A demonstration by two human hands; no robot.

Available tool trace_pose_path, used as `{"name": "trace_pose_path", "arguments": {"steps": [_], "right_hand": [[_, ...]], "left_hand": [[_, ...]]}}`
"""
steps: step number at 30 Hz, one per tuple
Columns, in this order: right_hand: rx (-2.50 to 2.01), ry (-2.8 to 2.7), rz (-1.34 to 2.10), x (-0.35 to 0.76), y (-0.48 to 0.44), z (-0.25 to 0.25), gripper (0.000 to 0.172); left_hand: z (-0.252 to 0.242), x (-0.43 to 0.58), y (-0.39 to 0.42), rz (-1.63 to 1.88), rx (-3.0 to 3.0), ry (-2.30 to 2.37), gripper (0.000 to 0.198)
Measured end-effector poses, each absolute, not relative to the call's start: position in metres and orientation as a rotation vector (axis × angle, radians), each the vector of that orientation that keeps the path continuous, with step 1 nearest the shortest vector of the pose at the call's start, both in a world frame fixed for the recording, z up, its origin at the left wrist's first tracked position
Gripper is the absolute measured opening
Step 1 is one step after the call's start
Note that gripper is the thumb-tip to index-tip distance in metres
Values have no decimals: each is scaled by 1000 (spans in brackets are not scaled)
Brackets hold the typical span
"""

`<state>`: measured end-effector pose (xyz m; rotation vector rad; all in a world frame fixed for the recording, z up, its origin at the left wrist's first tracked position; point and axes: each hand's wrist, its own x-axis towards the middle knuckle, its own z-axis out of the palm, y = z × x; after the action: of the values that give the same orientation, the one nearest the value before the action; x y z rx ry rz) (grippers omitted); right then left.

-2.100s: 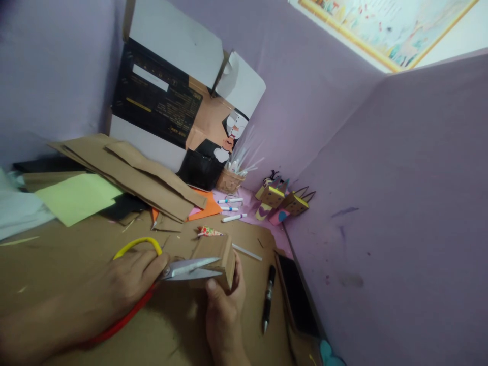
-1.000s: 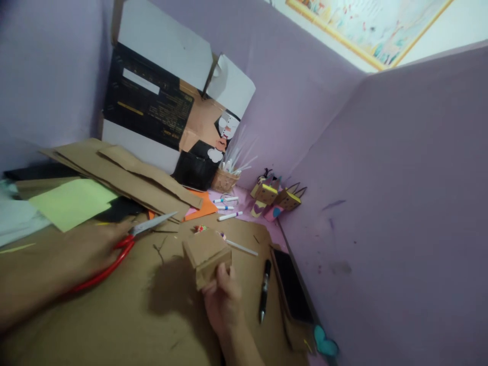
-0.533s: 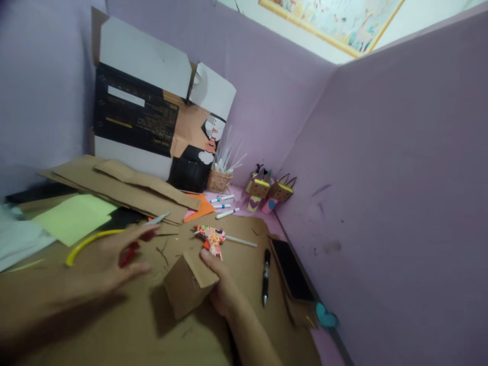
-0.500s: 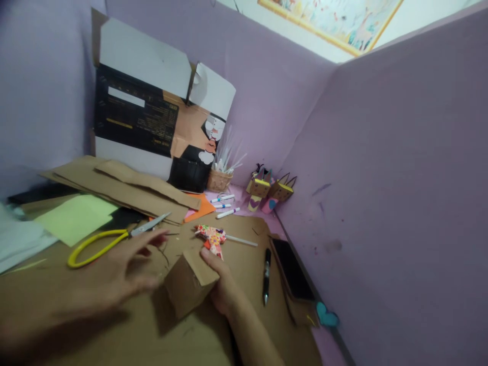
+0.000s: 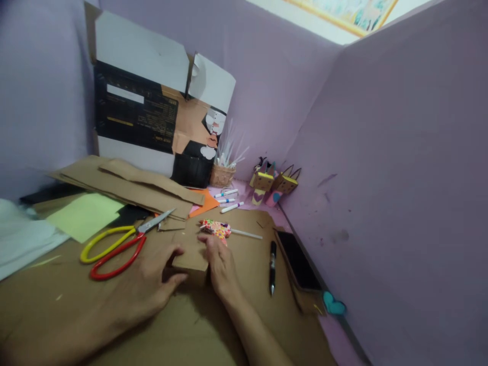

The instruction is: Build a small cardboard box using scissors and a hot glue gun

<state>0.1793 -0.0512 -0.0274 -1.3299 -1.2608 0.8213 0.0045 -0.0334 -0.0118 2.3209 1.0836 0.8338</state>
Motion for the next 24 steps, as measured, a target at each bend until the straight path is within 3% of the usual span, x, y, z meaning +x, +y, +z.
{"name": "trace_pose_path", "arguments": {"steps": [13,24], "right_hand": [[-1383,-1373,722,172,-74,-22,27],[-1319,-1489,587,171,-78,-24,21]], "left_hand": [[-4,8,-24,727,1765,1052,46],[-23,13,-25,758,2395,1067,37]]}}
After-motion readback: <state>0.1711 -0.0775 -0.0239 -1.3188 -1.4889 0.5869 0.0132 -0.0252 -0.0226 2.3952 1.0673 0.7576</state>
